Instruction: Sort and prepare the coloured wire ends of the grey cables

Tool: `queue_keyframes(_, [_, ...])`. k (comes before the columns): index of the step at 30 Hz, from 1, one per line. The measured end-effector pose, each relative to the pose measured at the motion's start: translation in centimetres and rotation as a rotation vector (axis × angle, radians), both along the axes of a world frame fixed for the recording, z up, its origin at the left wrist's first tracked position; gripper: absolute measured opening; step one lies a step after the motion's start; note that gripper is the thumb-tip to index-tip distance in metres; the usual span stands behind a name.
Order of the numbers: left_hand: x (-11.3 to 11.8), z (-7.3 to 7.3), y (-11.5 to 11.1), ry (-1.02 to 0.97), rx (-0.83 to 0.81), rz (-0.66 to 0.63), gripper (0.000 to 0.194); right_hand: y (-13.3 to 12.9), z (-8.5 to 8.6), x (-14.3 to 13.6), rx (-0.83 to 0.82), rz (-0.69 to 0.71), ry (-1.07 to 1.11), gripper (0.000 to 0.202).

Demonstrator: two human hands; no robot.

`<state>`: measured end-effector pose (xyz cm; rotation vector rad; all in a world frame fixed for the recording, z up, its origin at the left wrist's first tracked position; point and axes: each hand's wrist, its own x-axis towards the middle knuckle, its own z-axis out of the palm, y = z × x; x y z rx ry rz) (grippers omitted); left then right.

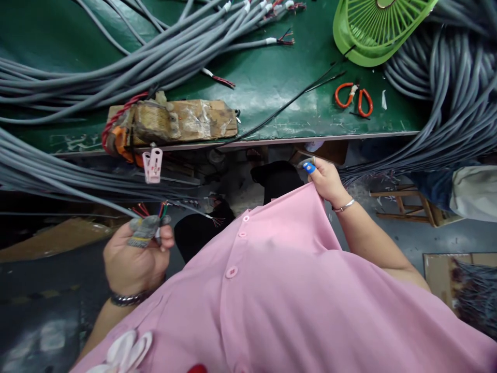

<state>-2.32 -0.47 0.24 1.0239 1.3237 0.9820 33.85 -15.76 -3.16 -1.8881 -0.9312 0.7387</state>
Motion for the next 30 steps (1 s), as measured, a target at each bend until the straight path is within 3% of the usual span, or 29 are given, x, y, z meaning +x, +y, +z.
queue_keyframes(3, [0.0,-0.4,0.2,0.0,0.014,0.001,0.018,0.3,-1.4,0.8,-0.041,0.035,-0.129,0.028])
queue_keyframes(9, [-0.5,-1.1,0.5,0.001,0.01,0.0,0.02,0.5,-6.6,2.0,-0.147,0.077,-0.267,0.023])
queue_keyframes(13, [-0.8,-1.2,0.4,-0.008,0.012,-0.011,0.019,0.7,-7.5,1.8,-0.243,0.124,-0.324,0.019])
queue_keyframes(17, [-1.0,-1.2,0.3,-0.005,-0.015,-0.01,0.017,0.7,-6.9,1.1,-0.229,0.152,-0.332,0.018])
queue_keyframes(20, [-1.0,-1.3,0.3,-0.019,-0.015,-0.003,0.016,0.9,-6.1,0.8,-0.198,0.102,-0.214,0.018])
queue_keyframes(25, [-0.8,-1.3,0.4,-0.021,-0.001,-0.009,0.016,2.8,-2.1,2.8,-0.107,-0.266,0.539,0.038])
queue_keyframes(27, [-0.7,-1.1,0.4,-0.014,-0.024,-0.011,0.016,3.4,0.0,3.8,0.019,-0.312,0.754,0.04])
queue_keyframes(30, [-0.5,-0.9,0.5,0.006,-0.055,-0.007,0.017,3.1,2.4,4.1,0.023,-0.243,0.889,0.04])
